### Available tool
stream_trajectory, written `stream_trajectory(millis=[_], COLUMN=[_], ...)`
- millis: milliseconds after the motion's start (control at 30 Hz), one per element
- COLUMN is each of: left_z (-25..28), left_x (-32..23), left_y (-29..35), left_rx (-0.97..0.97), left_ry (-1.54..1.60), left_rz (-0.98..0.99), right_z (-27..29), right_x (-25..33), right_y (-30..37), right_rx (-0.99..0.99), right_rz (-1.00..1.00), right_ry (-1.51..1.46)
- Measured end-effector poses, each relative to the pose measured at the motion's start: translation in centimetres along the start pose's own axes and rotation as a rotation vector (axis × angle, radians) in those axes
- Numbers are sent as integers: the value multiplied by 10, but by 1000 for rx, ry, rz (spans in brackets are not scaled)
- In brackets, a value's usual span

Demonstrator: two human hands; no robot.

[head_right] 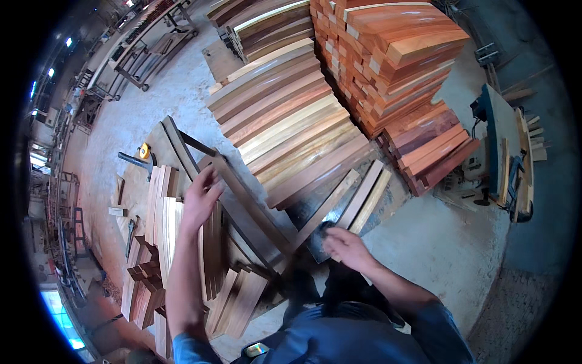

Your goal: The person repeatedly picks up wooden planks from a pile on a workbench and stacks them onto a separate pile. The person handles the wood by hand, moving pieces one by one or in small groups, and places them in a neat stack.

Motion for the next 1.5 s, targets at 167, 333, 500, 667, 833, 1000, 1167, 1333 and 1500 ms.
stream_trajectory(millis=[167, 333, 500, 667, 833, 1000, 1167, 1333, 1500], left_z=[-56, -81, -68, -65, -133, -172, -84, -32, -47], left_x=[28, 44, 46, -17, -24, -40, -11, 6, 12], left_y=[-112, -142, -137, -70, 38, 83, -28, -113, -139], left_rx=[-225, -175, -218, -82, 331, 619, 69, -258, -142], left_ry=[402, 671, 627, 757, 621, 372, 467, 497, 696], left_rz=[339, 455, 430, 474, 569, 484, 333, 337, 469], right_z=[87, 116, 108, 95, 21, -19, -1, 5, 10], right_x=[-3, -20, -21, 6, 51, 70, 63, 59, 59], right_y=[23, 35, 18, -20, -90, -126, -118, -112, -108], right_rx=[-271, -334, -301, -249, -94, -216, -219, -166, -184], right_rz=[-32, -76, -64, -8, -2, -124, -113, -92, -134], right_ry=[-15, -22, -69, -87, -377, -787, -644, -619, -661])
Point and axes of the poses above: each hand's wrist, its own y-axis away from the middle knuckle, its own z-axis out of the back of the hand, x = y × z, the point moved 6 cm from there along -y, towards the middle knuckle, and after that the axes turned 13 degrees about z, right-handed, at the moved point
